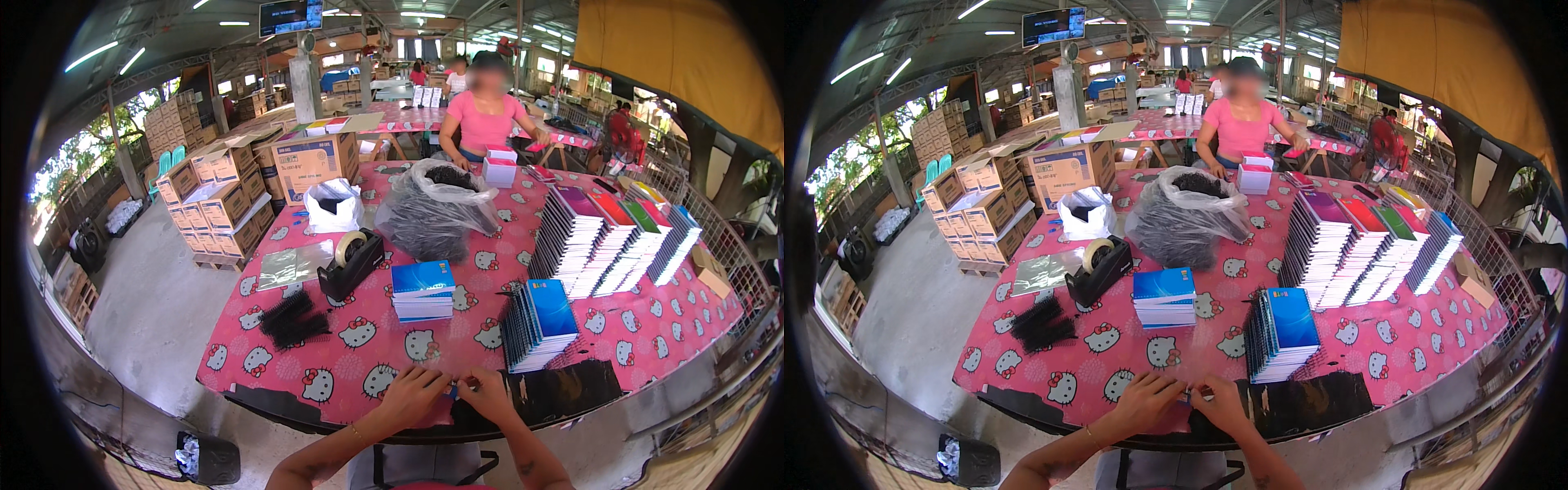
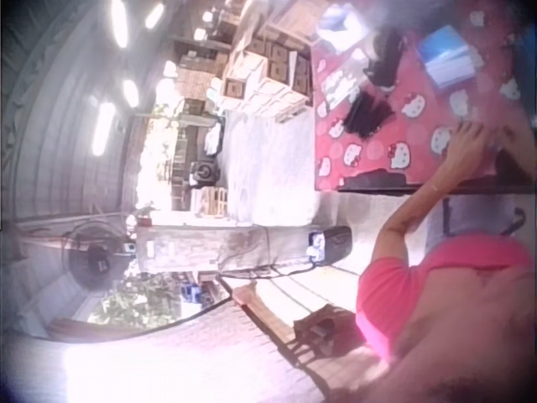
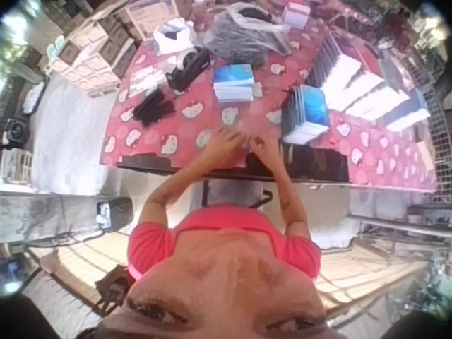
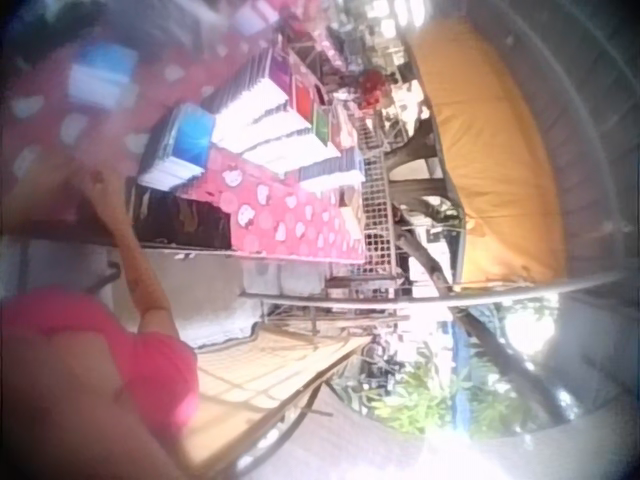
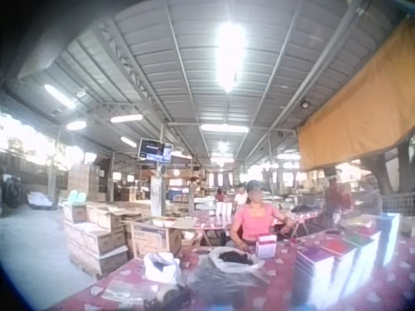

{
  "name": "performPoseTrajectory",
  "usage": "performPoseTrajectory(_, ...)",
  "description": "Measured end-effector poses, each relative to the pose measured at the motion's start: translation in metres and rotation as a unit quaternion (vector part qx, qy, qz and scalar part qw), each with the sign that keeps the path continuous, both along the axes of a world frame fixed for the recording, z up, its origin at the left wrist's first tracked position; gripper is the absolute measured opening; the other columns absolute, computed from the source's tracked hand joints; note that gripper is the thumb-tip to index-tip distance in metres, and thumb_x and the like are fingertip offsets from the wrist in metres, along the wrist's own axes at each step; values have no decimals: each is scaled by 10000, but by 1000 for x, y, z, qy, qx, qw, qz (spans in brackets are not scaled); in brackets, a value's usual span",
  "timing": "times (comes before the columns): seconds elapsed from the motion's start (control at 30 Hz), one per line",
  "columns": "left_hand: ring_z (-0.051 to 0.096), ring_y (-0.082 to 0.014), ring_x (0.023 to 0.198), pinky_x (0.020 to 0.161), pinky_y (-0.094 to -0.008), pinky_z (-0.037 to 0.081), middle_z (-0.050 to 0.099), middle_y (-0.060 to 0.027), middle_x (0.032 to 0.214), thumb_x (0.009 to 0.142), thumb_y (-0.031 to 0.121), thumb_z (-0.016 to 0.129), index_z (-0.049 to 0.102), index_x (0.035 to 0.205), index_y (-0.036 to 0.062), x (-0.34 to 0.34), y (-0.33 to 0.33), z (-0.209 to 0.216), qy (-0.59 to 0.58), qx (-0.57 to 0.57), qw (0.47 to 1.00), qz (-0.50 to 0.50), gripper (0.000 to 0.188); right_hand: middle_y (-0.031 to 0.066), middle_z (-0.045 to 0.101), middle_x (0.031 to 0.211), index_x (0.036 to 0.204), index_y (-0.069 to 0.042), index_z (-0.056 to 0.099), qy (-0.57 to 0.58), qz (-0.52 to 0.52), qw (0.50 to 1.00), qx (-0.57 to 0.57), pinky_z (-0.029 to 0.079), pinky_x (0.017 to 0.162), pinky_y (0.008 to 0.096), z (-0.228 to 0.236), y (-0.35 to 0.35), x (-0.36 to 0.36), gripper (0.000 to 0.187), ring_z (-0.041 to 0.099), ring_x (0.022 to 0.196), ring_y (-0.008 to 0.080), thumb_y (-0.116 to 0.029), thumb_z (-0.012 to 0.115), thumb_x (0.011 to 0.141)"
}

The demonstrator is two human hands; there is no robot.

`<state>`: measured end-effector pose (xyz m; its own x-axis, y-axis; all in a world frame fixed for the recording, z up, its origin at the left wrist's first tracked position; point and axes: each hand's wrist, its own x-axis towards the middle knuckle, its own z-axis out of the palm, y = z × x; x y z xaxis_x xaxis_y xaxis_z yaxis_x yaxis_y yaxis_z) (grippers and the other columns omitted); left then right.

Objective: The person repeatedly picks up blue spiral-bound notebooks from a table, aligns them, and places them into a growing stack. The person handles the notebooks one at a time throughout the clip.

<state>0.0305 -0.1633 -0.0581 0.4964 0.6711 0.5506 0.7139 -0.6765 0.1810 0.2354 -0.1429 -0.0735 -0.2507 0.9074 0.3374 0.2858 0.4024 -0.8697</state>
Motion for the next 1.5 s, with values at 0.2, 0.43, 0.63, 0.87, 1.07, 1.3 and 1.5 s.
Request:
performPoseTrajectory(0.2,643,-251,947,855,-389,479,664,-60,1074,831,133,660,646,1182,92,5,0,-3,-1,21,1000,2,353,123,696,793,885,26,656,10,-92,996,18,558,683,294,-8,-5,-13,92,709,720,183,12,696,803)
performPoseTrajectory(0.43,631,-244,954,826,-393,477,665,-53,1077,835,127,657,637,1187,97,1,-1,-4,7,5,1000,18,353,153,723,898,995,24,693,59,-49,997,21,556,723,326,-17,-12,-5,172,721,812,224,-32,745,842)
performPoseTrajectory(0.63,628,-241,958,830,-389,472,669,-54,1081,851,131,651,637,1190,101,4,1,-1,3,0,1000,16,340,187,714,923,1004,9,701,-11,-131,985,108,550,716,363,-30,-21,-12,178,710,828,329,-28,751,837)
performPoseTrajectory(0.87,635,-245,931,794,-391,476,675,-50,1054,848,131,651,644,1183,109,4,0,1,1,-18,1000,13,336,180,717,929,1011,15,698,7,-125,984,123,557,729,360,-29,-20,-14,198,712,830,322,-9,760,825)
performPoseTrajectory(1.07,642,-247,900,782,-376,478,675,-49,1038,842,129,661,649,1171,104,1,-1,-2,-7,-13,1000,8,331,174,723,986,1024,25,692,83,-96,992,17,560,762,336,-33,-21,-12,218,723,867,280,14,762,819)
performPoseTrajectory(1.3,651,-247,916,783,-374,480,673,-52,1026,847,128,657,647,1146,88,1,-3,7,-4,-32,999,10,302,159,721,996,1003,9,692,38,-108,987,112,554,793,342,-29,-20,-13,206,715,910,286,49,746,808)
performPoseTrajectory(1.5,651,-264,949,833,-397,490,673,-64,1042,879,168,643,633,1166,106,2,1,6,32,-52,998,12,294,162,714,993,985,-7,695,19,-111,985,130,550,778,352,-24,-22,-11,200,707,904,311,49,747,800)
